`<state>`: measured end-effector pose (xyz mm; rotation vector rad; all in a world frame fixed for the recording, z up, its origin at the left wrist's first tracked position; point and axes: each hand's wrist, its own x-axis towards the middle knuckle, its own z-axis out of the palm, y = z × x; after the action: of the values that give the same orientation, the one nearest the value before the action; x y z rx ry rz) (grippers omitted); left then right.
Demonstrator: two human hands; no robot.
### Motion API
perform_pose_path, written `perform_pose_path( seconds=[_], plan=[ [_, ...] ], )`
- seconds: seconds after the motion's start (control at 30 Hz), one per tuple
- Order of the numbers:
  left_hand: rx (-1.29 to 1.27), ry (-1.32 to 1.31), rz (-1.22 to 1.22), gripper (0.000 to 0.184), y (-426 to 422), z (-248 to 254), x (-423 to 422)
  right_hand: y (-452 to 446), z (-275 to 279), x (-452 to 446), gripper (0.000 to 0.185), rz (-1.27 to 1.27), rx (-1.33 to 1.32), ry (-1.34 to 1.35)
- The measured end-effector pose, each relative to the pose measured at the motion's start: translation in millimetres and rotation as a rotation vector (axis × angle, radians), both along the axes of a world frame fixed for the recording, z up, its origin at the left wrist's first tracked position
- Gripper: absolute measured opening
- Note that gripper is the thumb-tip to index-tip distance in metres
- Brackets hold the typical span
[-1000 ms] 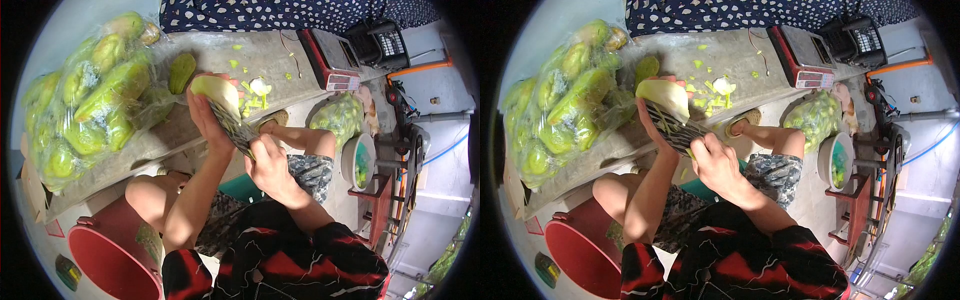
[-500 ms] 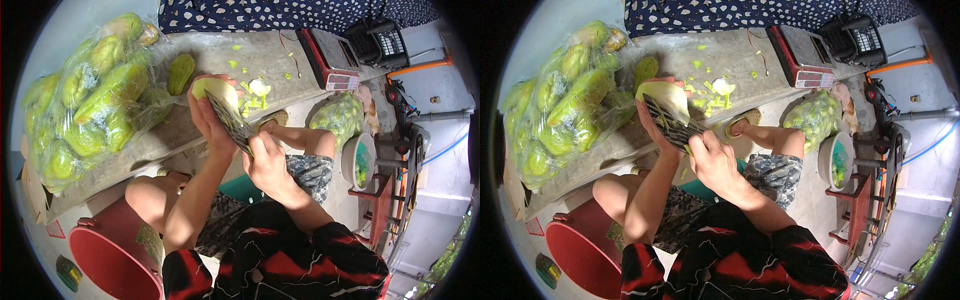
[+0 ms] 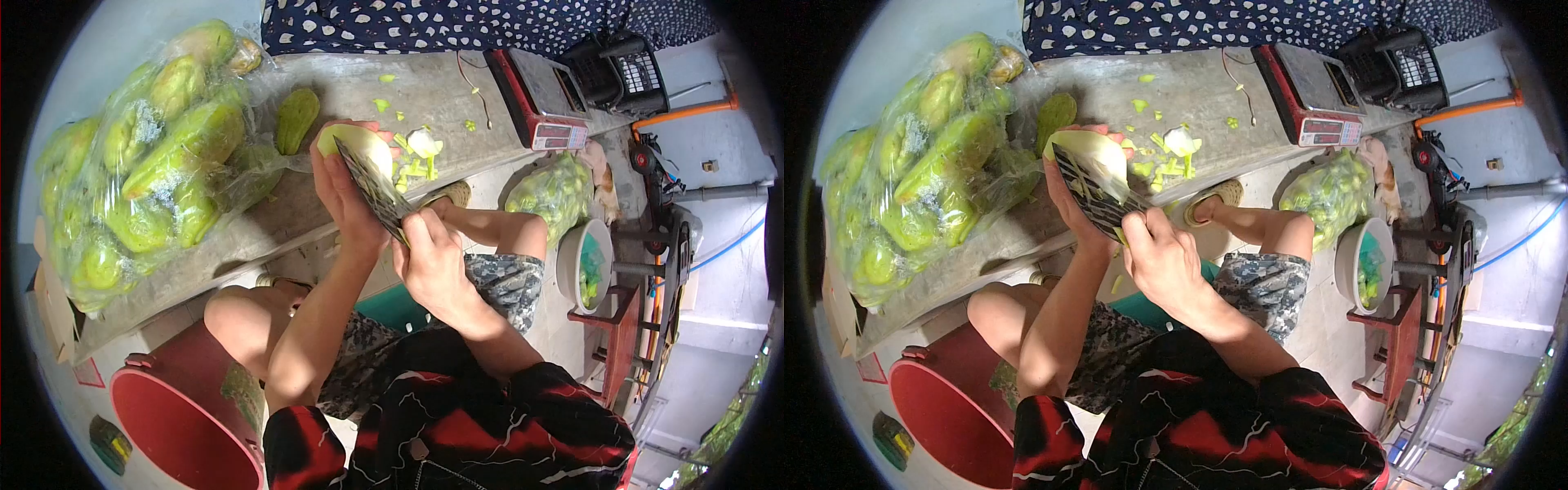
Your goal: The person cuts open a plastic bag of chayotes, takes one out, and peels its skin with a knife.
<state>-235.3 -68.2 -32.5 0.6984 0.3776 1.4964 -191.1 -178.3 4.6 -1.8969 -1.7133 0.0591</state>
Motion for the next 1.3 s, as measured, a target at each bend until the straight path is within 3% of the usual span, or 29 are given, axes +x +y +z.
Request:
perform_pose_path(
  seconds=[0.1,0.23,0.33,0.6,0.7,0.77,0.83,0.87,0.93,1.0,1.1,1.17,1.2,1.3],
  plan=[
    [0.093,0.105,0.118,0.058,2.6,-2.2,0.0,0.8,3.0,0.9,0.024,0.011,-0.011,0.032],
    [0.082,0.123,-0.049,0.058,11.4,-1.2,-10.9,6.7,13.3,13.0,0.015,0.024,-0.004,0.200],
    [0.104,0.142,-0.176,0.057,18.7,-3.2,-15.0,10.1,36.5,27.0,0.012,-0.045,-0.153,0.377],
    [0.093,0.272,-0.372,0.049,23.0,-1.5,-20.2,6.3,34.6,63.6,0.014,0.033,-0.112,0.380],
    [0.076,0.277,-0.461,0.050,22.2,1.4,-21.8,2.2,23.3,71.8,0.013,-0.108,-0.037,0.669],
    [0.088,0.266,-0.490,0.051,20.9,2.7,-19.3,-0.6,24.6,75.1,0.011,-0.129,-0.057,0.662],
    [-0.172,0.072,-0.549,0.054,19.3,1.8,-15.6,-5.2,27.8,70.5,0.011,-0.139,-0.035,0.709],
    [-0.172,0.073,-0.549,0.054,21.3,0.6,-16.3,-7.6,30.3,67.4,0.011,-0.148,-0.009,0.756],
    [-0.210,-0.284,-0.730,0.058,26.6,-2.1,-19.7,-15.5,38.2,60.5,0.009,-0.190,0.069,0.740],
    [-0.238,-0.328,-0.723,0.058,30.9,-1.4,-20.9,-23.5,44.8,49.9,0.008,-0.220,0.272,0.814],
    [-0.245,-0.401,-0.736,0.060,35.3,-5.0,-22.9,-29.7,31.5,55.8,0.015,-0.072,0.430,0.881],
    [-0.222,-0.427,-0.761,0.060,33.0,-5.6,-22.0,-37.7,18.9,67.7,0.017,-0.233,0.143,0.655],
    [-0.248,-0.433,-0.762,0.059,30.6,-3.9,-20.8,-35.0,26.8,57.9,0.018,-0.241,0.088,0.640],
    [-0.242,-0.368,-0.661,0.059,25.5,-5.5,-14.9,-37.5,12.8,45.9,0.016,-0.180,0.074,0.073]
  ],
)
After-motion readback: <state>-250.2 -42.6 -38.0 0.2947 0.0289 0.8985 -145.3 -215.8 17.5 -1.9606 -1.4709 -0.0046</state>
